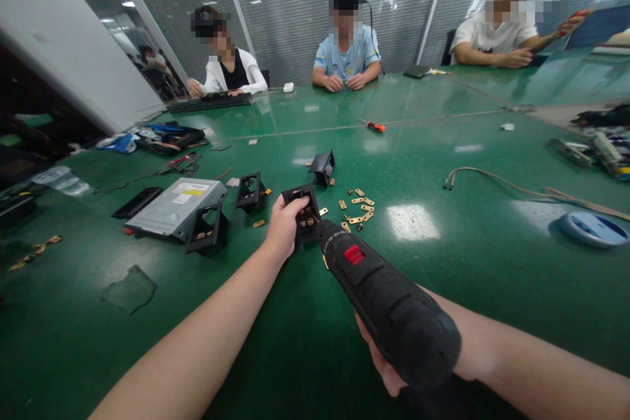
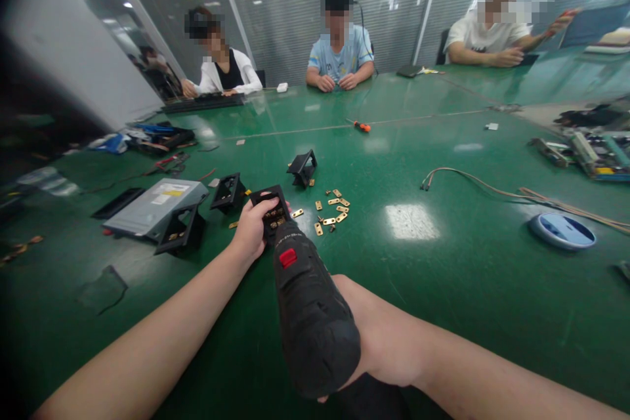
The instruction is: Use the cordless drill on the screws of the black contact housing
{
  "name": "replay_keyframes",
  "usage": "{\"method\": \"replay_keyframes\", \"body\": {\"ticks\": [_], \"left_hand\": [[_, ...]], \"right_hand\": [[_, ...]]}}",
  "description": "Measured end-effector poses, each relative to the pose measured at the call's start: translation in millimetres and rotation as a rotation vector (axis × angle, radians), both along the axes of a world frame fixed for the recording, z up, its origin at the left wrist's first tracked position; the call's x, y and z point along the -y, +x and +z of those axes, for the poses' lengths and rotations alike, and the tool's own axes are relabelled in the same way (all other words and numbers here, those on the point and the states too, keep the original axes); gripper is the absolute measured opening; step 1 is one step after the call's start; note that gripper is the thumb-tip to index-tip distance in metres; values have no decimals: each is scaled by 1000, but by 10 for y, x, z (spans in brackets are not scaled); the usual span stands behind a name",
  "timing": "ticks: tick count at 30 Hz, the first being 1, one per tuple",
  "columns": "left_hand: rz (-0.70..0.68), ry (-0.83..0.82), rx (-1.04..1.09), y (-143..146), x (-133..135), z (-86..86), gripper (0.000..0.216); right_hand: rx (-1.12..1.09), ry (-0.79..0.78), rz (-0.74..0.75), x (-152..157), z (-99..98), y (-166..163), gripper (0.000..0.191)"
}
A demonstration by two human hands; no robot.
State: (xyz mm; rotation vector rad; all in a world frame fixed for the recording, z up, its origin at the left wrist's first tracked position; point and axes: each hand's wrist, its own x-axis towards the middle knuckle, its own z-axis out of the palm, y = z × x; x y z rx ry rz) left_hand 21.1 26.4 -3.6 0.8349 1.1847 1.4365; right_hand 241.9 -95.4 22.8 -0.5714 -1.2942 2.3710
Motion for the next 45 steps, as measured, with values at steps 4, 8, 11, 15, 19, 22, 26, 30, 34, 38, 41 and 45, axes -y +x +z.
{"method": "replay_keyframes", "body": {"ticks": [4,8,11,15,19,22,26,30,34,38,41,45], "left_hand": [[8,-8,-8,-4,-3,-5,37],[-2,1,-10,-1,-3,0,38],[-8,9,-4,3,-5,4,39],[-3,8,-1,2,-13,-3,41],[-7,16,-4,-5,-22,-19,40],[-5,17,0,-6,-28,-27,39],[-5,14,7,-4,-35,-32,39],[-1,12,5,-1,-33,-27,39],[-3,11,4,3,-24,-19,40],[1,8,6,5,-19,-18,40],[-2,14,2,4,-21,-22,39],[-1,16,-3,4,-24,-24,39]], "right_hand": [[28,-36,11,-5,16,13,43],[43,-85,30,-6,35,33,42],[54,-85,30,-6,28,41,39],[38,-63,39,4,6,35,39],[-4,-42,11,16,-1,25,37],[-24,-42,-2,14,-1,27,32],[-23,-15,11,8,-21,28,38],[-48,13,15,15,-33,15,43],[-70,22,-9,24,3,12,41],[-23,28,-21,19,40,15,37],[-31,81,-31,10,40,11,44],[10,79,-7,4,15,24,45]]}}
